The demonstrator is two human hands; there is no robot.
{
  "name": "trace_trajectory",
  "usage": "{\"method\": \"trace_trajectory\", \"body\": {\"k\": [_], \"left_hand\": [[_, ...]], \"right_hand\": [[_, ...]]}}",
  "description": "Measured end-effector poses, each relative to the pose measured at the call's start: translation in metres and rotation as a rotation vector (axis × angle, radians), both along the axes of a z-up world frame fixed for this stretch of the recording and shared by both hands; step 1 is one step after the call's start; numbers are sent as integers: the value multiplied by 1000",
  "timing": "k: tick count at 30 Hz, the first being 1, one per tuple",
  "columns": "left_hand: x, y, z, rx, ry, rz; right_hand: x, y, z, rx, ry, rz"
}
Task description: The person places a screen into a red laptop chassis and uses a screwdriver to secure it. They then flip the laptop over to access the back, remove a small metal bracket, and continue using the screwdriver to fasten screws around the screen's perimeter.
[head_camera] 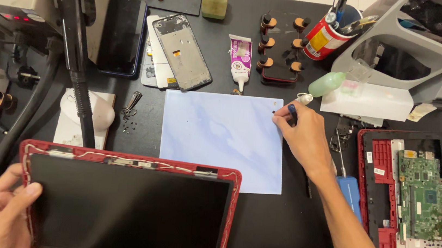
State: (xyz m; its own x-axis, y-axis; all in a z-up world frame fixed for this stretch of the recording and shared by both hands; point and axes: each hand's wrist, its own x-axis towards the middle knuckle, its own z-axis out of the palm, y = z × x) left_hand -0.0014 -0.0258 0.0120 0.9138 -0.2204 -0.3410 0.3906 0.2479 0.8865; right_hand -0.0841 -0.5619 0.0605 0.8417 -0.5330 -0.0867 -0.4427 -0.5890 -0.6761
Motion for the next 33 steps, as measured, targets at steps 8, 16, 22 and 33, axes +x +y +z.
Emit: {"method": "trace_trajectory", "body": {"k": [8,16,22,33], "left_hand": [[-7,-75,17,51,165,-27],[-22,-157,30,-8,242,-84],[-14,-185,17,30,248,-133],[-11,-209,18,227,-72,-140]], "right_hand": [[-6,-5,23,-1,-42,-35],[-51,16,73,24,273,6],[-94,26,41,94,301,8],[-103,27,20,196,301,-75]]}}
